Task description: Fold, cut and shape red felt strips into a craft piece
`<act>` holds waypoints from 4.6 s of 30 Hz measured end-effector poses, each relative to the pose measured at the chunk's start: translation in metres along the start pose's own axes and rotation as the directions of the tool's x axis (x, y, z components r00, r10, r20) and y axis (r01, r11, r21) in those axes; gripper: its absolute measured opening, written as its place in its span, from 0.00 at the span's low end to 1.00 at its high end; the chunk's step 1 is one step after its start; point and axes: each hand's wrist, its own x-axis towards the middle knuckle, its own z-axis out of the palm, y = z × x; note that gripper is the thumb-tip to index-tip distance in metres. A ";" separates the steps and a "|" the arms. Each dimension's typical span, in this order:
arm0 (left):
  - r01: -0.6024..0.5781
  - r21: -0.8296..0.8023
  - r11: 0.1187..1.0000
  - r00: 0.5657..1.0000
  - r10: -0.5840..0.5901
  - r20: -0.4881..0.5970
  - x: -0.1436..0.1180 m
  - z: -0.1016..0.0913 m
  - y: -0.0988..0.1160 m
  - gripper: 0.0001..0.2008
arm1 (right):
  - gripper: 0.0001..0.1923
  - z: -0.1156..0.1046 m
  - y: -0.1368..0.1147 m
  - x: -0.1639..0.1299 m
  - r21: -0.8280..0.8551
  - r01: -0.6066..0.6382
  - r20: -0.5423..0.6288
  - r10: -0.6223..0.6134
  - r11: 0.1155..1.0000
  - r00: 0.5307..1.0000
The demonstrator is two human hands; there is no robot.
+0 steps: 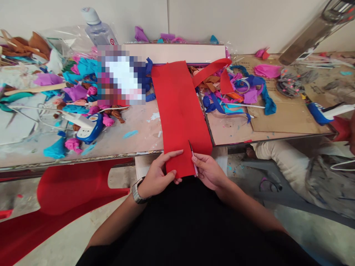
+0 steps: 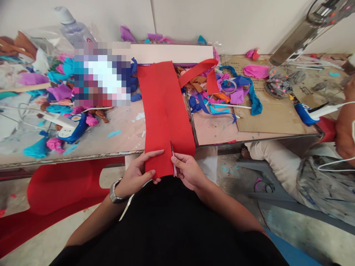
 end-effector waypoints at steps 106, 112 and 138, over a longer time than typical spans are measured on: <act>-0.164 0.289 0.943 0.984 0.177 -0.021 0.003 -0.006 -0.001 0.23 | 0.24 0.001 -0.010 -0.005 0.077 -0.081 0.013 0.080 0.994 0.997; -0.158 0.299 0.941 0.985 0.170 -0.016 0.000 -0.005 -0.002 0.23 | 0.22 0.004 -0.014 -0.001 0.093 -0.063 0.020 0.061 0.994 0.998; -0.163 0.301 0.940 0.984 0.177 -0.018 -0.003 -0.003 -0.002 0.23 | 0.23 0.008 -0.009 0.001 0.065 -0.030 0.000 0.030 0.997 1.000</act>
